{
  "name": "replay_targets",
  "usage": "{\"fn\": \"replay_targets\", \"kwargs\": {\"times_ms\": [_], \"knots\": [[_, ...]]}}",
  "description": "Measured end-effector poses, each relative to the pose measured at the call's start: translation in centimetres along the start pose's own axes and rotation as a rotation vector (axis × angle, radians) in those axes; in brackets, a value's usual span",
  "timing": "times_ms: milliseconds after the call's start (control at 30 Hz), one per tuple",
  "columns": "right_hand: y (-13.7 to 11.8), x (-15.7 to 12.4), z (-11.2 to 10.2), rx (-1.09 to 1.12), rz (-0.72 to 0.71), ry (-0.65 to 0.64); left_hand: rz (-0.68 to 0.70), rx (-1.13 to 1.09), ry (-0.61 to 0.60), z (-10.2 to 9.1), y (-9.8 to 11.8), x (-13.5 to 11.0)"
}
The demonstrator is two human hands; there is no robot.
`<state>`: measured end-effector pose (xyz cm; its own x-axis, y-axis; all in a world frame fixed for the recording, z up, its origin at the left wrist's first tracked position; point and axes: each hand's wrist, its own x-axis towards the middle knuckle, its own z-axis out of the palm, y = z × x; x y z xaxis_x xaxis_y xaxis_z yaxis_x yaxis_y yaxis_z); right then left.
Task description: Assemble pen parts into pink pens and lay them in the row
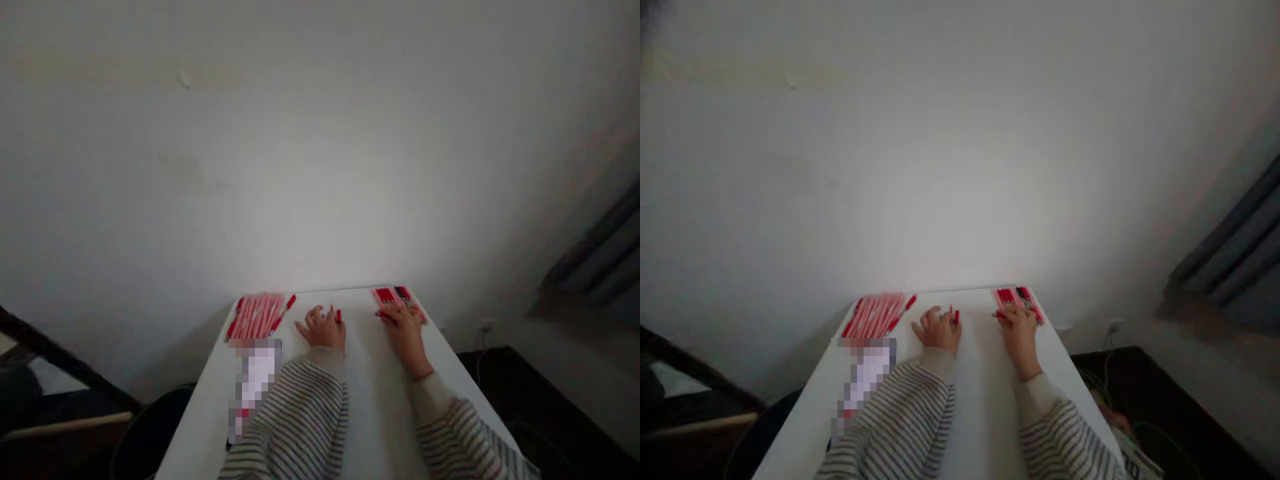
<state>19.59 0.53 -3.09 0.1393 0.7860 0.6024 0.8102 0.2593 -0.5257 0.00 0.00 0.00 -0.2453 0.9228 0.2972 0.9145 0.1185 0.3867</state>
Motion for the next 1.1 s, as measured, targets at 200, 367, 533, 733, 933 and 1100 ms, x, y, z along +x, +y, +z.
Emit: {"fn": "replay_targets", "kwargs": {"times_ms": [200,367,533,733,933,1100], "knots": [[-0.4,-0.2,-0.1,0.009,0.03,0.037,0.018,0.004,0.034,-0.3,-0.1,-0.4],[-0.4,-0.2,-0.1,0.012,0.021,0.055,0.008,-0.012,0.044,-0.5,0.0,-0.4],[-0.1,-0.2,0.0,-0.006,-0.018,0.04,-0.005,-0.068,0.044,-0.7,0.0,-0.5],[-0.4,-0.3,-0.1,0.006,-0.093,-0.021,0.114,-0.173,0.05,-0.7,0.1,-0.8],[-1.1,-0.1,-0.4,0.051,-0.138,-0.076,0.145,-0.206,0.064,-0.2,0.1,-0.8],[-1.7,0.1,-0.8,0.096,-0.153,-0.094,0.139,-0.167,0.068,-0.2,0.0,-0.7]]}}
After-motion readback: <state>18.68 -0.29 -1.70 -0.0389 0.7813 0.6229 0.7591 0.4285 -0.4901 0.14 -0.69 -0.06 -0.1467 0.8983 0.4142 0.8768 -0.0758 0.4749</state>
